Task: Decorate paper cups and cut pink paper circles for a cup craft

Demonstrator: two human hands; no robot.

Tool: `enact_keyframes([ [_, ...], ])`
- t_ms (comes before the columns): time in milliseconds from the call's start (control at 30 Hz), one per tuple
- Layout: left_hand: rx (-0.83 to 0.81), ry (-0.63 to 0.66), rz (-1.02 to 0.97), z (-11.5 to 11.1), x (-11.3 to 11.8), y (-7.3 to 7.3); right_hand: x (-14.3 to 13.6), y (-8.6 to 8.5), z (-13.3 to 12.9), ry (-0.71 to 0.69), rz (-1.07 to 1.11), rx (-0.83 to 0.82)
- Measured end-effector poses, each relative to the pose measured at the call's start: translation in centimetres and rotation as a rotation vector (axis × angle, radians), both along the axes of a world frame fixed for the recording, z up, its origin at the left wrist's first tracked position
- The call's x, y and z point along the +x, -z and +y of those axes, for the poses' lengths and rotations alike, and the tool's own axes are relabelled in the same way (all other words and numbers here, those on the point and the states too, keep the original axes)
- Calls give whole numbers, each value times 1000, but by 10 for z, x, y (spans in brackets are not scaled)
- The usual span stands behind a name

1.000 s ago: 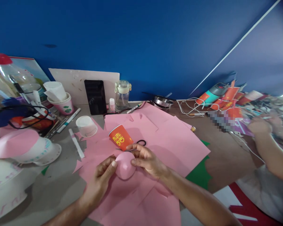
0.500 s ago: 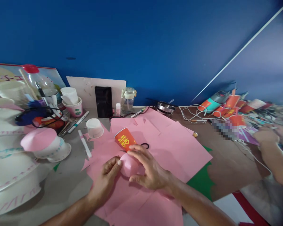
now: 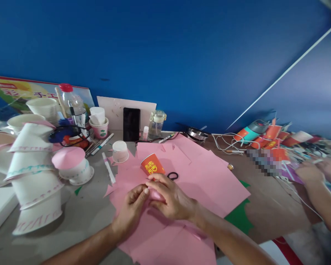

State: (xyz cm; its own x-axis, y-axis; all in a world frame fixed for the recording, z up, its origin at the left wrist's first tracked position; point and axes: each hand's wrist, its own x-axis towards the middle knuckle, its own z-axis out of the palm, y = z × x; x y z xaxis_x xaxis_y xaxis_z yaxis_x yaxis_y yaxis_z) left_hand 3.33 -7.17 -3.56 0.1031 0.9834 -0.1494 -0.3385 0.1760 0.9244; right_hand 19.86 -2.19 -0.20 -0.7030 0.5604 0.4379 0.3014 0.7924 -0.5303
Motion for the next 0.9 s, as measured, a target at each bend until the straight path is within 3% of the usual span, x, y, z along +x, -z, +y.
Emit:
enact_keyframes([
  [200, 36, -106, 117, 2, -4, -4, -2, -8, 7, -9, 59, -104],
  [467, 268, -74, 353, 0, -9, -16, 5, -17, 18, 88, 193, -308],
  [700, 690, 101, 454, -5, -11, -17, 28, -11, 9, 104, 109, -270],
  [900, 645, -4, 466, -1, -15, -19, 33, -9, -4, 53, -85, -190],
])
